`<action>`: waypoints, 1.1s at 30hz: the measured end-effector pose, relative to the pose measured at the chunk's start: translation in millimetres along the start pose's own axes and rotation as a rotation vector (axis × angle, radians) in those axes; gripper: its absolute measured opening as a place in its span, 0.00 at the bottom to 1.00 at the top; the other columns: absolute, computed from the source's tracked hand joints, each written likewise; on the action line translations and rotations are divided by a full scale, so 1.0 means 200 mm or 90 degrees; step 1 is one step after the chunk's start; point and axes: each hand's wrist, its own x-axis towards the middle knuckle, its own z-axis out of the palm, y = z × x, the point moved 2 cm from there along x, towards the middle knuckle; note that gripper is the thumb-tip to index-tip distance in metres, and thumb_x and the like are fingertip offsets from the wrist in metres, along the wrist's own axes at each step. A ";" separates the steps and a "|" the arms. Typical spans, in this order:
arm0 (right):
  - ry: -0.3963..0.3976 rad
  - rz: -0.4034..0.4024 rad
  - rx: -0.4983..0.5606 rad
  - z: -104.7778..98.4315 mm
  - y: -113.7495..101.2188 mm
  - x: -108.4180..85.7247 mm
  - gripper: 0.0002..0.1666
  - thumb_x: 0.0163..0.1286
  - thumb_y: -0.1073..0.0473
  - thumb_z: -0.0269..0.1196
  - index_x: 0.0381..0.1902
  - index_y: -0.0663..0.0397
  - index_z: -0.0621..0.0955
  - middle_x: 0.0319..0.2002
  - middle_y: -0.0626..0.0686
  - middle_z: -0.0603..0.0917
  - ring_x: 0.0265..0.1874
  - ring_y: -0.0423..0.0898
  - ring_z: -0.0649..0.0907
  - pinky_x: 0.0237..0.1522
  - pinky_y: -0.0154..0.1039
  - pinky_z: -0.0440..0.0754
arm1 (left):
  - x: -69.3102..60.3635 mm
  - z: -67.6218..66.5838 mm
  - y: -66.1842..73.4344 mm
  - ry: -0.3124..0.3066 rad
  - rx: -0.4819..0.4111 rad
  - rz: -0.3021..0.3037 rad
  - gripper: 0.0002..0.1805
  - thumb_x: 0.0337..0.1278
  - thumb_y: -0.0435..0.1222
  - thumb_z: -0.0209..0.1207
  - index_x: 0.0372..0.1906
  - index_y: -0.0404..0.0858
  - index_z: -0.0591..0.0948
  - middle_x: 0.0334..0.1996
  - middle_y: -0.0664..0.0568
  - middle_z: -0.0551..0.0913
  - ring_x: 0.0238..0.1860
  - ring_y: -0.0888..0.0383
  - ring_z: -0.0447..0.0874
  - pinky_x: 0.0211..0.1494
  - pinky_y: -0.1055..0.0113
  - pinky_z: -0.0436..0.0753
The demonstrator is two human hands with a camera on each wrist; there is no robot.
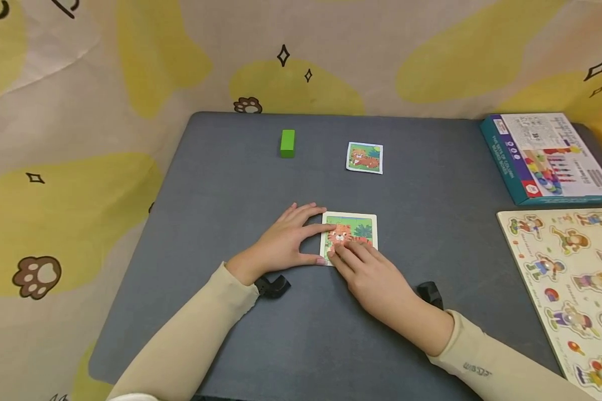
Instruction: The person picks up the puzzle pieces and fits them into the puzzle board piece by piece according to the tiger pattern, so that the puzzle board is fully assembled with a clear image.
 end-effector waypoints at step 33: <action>-0.024 0.109 0.196 -0.13 0.24 0.00 0.31 0.66 0.60 0.74 0.67 0.53 0.82 0.62 0.57 0.80 0.62 0.59 0.78 0.66 0.59 0.76 | -0.04 0.00 -0.07 -0.016 -0.024 -0.030 0.50 0.62 0.61 0.68 0.83 0.47 0.62 0.83 0.47 0.55 0.84 0.46 0.45 0.84 0.46 0.42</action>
